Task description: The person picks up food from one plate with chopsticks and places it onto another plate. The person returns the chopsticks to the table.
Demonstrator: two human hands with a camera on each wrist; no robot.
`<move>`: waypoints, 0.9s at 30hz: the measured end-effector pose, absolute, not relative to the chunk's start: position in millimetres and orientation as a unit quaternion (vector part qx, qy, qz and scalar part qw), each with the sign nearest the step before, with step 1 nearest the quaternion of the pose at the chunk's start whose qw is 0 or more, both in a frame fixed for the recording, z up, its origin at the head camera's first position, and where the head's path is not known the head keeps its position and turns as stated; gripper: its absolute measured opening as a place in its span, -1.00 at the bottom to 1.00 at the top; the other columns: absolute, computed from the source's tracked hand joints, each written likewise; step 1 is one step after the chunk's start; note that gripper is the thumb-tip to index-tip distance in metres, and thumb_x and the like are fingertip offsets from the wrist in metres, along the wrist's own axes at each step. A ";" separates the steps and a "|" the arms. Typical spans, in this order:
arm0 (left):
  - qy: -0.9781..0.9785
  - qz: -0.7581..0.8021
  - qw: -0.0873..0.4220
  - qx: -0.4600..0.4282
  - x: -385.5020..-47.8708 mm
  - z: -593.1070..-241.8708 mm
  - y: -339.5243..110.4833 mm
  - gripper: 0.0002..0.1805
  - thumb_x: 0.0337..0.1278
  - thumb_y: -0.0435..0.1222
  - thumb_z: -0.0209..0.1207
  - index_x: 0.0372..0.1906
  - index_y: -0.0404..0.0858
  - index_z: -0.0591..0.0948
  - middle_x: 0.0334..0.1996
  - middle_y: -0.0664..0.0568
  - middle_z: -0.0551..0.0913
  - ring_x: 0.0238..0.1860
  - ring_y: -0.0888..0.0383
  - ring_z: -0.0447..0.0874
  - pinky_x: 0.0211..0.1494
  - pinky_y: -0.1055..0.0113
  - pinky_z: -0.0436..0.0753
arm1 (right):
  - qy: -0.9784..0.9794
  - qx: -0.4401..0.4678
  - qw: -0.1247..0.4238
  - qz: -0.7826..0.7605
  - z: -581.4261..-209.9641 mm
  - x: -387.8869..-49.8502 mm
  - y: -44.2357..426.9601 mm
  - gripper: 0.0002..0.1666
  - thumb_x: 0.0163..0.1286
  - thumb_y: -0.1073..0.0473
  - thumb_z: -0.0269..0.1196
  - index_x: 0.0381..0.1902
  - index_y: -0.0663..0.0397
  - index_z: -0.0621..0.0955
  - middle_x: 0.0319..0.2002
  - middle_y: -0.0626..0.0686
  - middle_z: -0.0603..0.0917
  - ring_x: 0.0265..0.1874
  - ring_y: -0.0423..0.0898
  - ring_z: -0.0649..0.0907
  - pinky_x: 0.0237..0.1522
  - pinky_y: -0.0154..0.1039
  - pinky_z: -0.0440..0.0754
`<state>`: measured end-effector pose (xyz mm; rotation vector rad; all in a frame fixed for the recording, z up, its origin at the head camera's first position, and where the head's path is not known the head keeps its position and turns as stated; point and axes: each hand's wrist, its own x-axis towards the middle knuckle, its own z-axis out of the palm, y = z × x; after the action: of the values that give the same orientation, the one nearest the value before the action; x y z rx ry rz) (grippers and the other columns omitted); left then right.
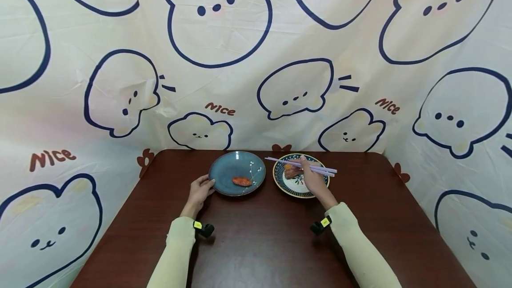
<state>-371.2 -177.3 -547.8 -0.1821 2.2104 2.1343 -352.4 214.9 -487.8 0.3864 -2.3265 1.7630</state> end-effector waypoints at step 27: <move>0.718 0.693 0.030 -0.056 -370.7 -548.5 -176.4 -0.46 0.56 -0.36 0.03 0.49 -0.46 0.27 0.35 -0.45 0.42 0.34 -0.29 0.46 0.33 0.08 0.66 | -0.788 -0.034 0.130 0.601 -505.3 -346.5 260.7 -0.03 0.63 -0.36 -0.24 0.07 0.44 0.68 -0.24 0.33 0.75 -0.32 0.03 0.75 -0.24 -0.21 0.82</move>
<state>-370.7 -176.4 -548.5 -0.1740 2.2122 2.1370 -346.5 260.7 -505.3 -0.0981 -2.2895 1.7446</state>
